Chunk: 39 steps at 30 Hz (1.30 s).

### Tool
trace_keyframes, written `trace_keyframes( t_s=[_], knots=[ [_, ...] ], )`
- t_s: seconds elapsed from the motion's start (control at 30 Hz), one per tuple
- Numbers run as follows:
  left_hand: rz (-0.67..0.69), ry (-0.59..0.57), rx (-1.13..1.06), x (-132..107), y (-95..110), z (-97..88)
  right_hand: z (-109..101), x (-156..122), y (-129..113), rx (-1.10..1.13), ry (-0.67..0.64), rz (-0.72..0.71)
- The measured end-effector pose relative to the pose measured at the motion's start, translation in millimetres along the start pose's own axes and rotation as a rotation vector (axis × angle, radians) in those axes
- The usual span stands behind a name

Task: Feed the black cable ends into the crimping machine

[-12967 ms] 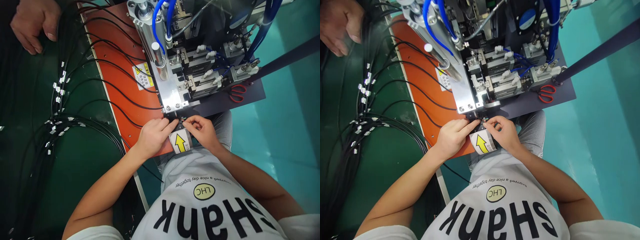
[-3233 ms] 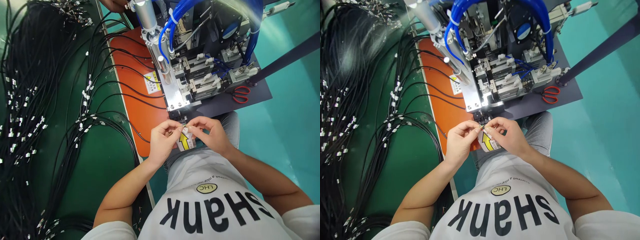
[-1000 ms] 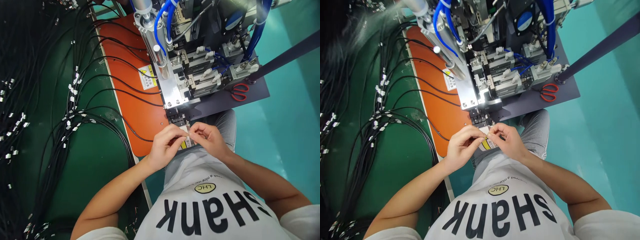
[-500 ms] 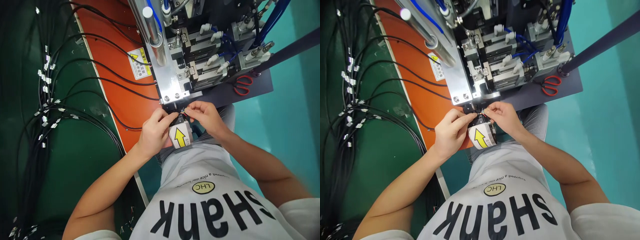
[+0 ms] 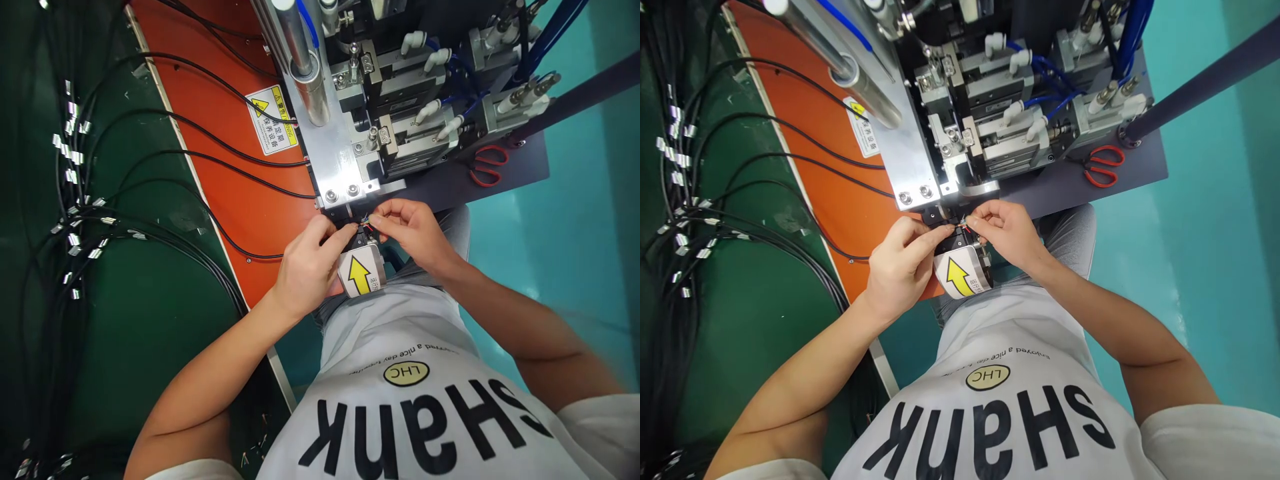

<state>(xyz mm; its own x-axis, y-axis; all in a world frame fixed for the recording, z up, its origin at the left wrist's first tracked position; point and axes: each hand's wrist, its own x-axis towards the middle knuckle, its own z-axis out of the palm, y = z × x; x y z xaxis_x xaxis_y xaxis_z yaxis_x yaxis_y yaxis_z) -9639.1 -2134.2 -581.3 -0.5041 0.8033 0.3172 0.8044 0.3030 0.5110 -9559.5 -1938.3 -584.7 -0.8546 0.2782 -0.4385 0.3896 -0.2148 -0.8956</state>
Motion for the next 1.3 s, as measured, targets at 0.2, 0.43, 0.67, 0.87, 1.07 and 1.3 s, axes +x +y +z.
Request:
trace_keyframes(
  t_s=[0.2, 0.43, 0.67, 0.87, 1.07, 1.3],
  knots=[
    [-0.048, -0.01, -0.036, -1, 0, 1.3, -1, 1, 2, -0.021, -0.002, -0.016],
    [-0.022, -0.052, 0.032, -2, -1, 1.0, -1, 1, 9, -0.102, 0.013, -0.13],
    [0.005, -0.056, 0.05, 2, -1, -0.4, -1, -1, 12, -0.275, 0.071, -0.242],
    [-0.017, -0.043, 0.03, 2, 0, 1.1, 3, -7, 6, -0.42, 0.124, -0.337],
    [-0.013, -0.041, 0.029, 1, -1, 2.1, 6, -10, 4, -0.464, 0.164, -0.428],
    [0.0, -0.031, 0.021, -1, -4, 4.2, 5, -5, 10, -0.214, 0.094, -0.204]
  ],
)
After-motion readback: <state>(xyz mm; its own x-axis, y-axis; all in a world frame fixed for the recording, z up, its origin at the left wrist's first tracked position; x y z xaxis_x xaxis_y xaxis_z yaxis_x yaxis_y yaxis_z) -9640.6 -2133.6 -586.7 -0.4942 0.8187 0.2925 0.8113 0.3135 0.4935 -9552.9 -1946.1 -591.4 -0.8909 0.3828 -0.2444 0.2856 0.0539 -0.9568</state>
